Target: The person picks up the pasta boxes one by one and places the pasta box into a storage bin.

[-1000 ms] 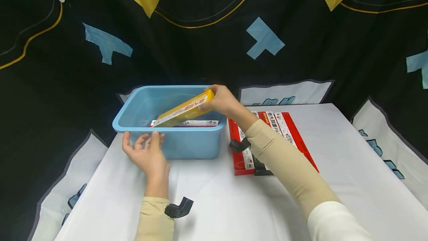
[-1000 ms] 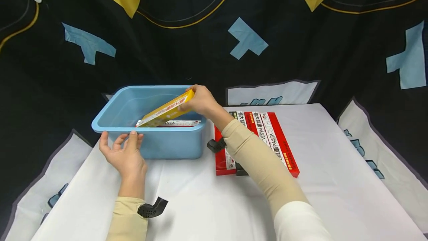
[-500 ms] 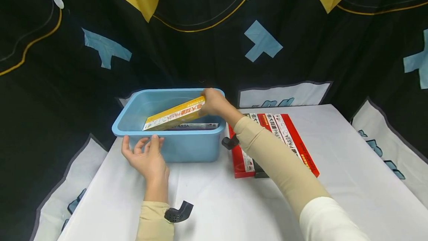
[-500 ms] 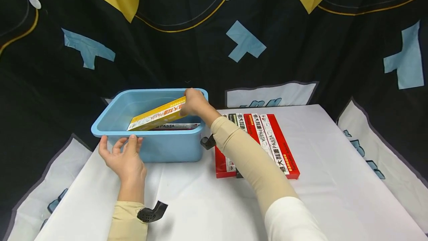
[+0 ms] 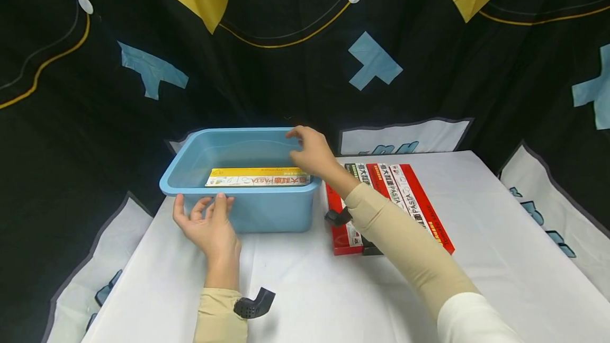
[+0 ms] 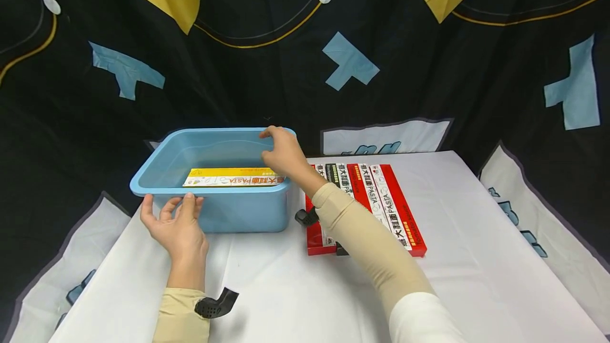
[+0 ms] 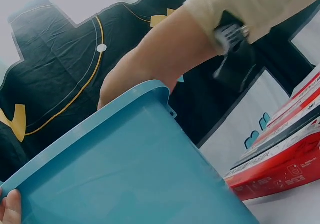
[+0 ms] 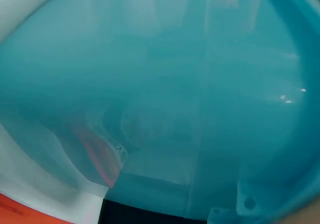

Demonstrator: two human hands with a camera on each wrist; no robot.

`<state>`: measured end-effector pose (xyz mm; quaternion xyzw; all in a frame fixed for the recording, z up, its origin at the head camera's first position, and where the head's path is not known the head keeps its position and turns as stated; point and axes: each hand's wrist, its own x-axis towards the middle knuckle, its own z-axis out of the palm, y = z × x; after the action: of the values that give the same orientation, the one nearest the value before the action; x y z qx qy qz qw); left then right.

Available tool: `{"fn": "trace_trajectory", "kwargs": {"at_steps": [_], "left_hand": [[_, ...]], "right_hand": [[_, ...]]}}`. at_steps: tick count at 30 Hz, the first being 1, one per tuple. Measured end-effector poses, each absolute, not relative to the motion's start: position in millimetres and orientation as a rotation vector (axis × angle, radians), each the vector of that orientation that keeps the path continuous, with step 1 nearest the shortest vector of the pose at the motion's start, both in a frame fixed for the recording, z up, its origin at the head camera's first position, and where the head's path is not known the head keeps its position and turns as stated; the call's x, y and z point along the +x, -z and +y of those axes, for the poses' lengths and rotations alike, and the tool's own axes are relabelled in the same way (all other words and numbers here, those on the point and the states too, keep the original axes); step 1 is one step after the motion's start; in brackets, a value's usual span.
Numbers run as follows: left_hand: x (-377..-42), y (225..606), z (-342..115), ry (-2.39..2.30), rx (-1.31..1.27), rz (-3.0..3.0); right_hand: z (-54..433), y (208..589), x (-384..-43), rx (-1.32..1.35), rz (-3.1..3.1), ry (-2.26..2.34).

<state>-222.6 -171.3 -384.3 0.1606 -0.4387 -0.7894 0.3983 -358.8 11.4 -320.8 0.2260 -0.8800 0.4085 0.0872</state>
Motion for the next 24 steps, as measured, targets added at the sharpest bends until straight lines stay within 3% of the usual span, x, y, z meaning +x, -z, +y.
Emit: {"fn": "trace_trajectory", "kwargs": {"at_steps": [11, 18, 24], "left_hand": [[-222, 385, -168, 1.999, 0.395, -1.092], [-223, 384, -167, 2.016, 0.392, -1.078], [-223, 382, -170, 2.019, 0.405, -1.044]], "right_hand": [[83, 338, -297, 0.522, -2.429, -1.848], [159, 361, -257, 0.447, -2.358, -1.458], [219, 387, -238, 0.186, -2.466, -1.073]]}}
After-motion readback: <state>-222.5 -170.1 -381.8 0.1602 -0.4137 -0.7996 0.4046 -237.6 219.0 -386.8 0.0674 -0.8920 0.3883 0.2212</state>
